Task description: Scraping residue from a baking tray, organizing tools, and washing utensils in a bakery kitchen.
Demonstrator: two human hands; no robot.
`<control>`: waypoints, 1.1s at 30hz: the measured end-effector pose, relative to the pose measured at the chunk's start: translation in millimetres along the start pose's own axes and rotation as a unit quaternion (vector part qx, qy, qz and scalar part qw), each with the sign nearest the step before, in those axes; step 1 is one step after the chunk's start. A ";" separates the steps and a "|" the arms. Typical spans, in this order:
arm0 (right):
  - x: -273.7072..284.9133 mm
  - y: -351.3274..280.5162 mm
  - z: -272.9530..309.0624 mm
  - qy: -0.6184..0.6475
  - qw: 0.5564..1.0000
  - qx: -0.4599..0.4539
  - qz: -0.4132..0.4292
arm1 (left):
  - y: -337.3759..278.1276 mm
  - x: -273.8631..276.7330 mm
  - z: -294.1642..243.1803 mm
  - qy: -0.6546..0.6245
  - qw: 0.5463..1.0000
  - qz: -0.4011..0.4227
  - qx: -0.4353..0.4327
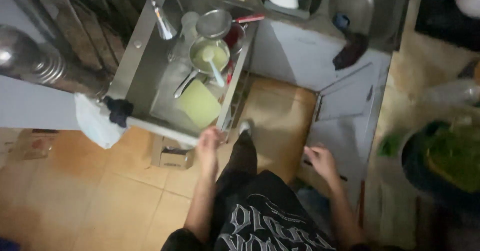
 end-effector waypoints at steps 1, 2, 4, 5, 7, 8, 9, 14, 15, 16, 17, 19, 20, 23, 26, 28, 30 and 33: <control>-3.2 36.0 17.2 0.017 0.997 0.076 0.019 | 28.2 6.5 -5.6 -0.079 0.996 -0.041 -0.005; -8.1 66.8 37.0 0.014 0.996 0.081 0.021 | 61.4 10.7 -6.1 -0.082 0.996 -0.044 -0.008; -24.3 126.7 76.5 0.059 0.992 0.047 0.101 | 128.6 26.0 -4.1 -0.314 0.939 -0.142 0.012; -33.6 156.2 90.9 0.056 0.992 0.050 0.102 | 158.9 24.8 -12.8 -0.317 0.937 -0.144 0.010; -53.7 216.0 127.3 0.107 0.966 0.134 0.195 | 222.2 20.5 -32.3 -0.369 0.918 -0.144 -0.019; -59.3 250.4 153.4 0.100 0.966 0.140 0.194 | 256.4 15.0 -43.1 -0.375 0.915 -0.144 -0.023; -65.5 271.8 177.0 0.174 0.939 0.178 0.236 | 271.8 14.4 -45.5 -0.404 0.897 -0.179 0.008; -93.7 422.8 319.3 0.195 0.865 0.328 0.326 | 353.7 -4.5 -61.9 -0.487 0.861 -0.061 -0.134; -110.6 459.0 340.4 0.246 0.843 0.316 0.358 | 353.1 -13.5 -67.9 -0.463 0.871 -0.127 -0.101; -130.6 492.4 361.7 0.295 0.819 0.300 0.389 | 351.7 -21.6 -73.5 -0.438 0.876 -0.192 -0.066; -144.2 522.7 389.7 0.285 0.811 0.303 0.411 | 358.8 -22.2 -65.0 -0.444 0.867 -0.212 -0.078; -177.9 579.8 449.5 0.358 0.796 0.262 0.413 | 371.9 -20.0 -46.9 -0.427 0.852 -0.294 -0.075; -204.2 609.4 466.0 0.348 0.786 0.265 0.436 | 376.3 -22.5 -45.7 -0.432 0.841 -0.314 -0.089; -261.9 667.4 541.8 0.354 0.789 0.268 0.425 | 392.5 -27.2 -55.9 -0.398 0.837 -0.361 -0.108; -310.3 691.5 595.4 0.346 0.818 0.136 0.439 | 389.0 -24.4 -77.5 -0.384 0.822 -0.407 -0.107; -372.8 747.1 577.4 0.355 0.768 0.329 0.420 | 380.3 -35.0 -79.4 -0.350 0.852 -0.385 -0.057; -336.8 714.9 561.5 0.280 0.838 0.299 0.361 | 372.0 -38.1 -71.8 -0.402 0.839 -0.365 -0.043; -337.6 659.7 493.2 0.263 0.865 0.270 0.331 | 377.6 -21.3 -25.6 -0.474 0.802 -0.362 -0.037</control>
Point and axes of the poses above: each hand's wrist, its own y-axis towards the middle knuckle, its own x-axis out of the back of the hand, z = x × y, the point moved 3 cm from there along y, towards the middle knuckle, and after that the axes turned 6 degrees about y, right-handed, at the moved point
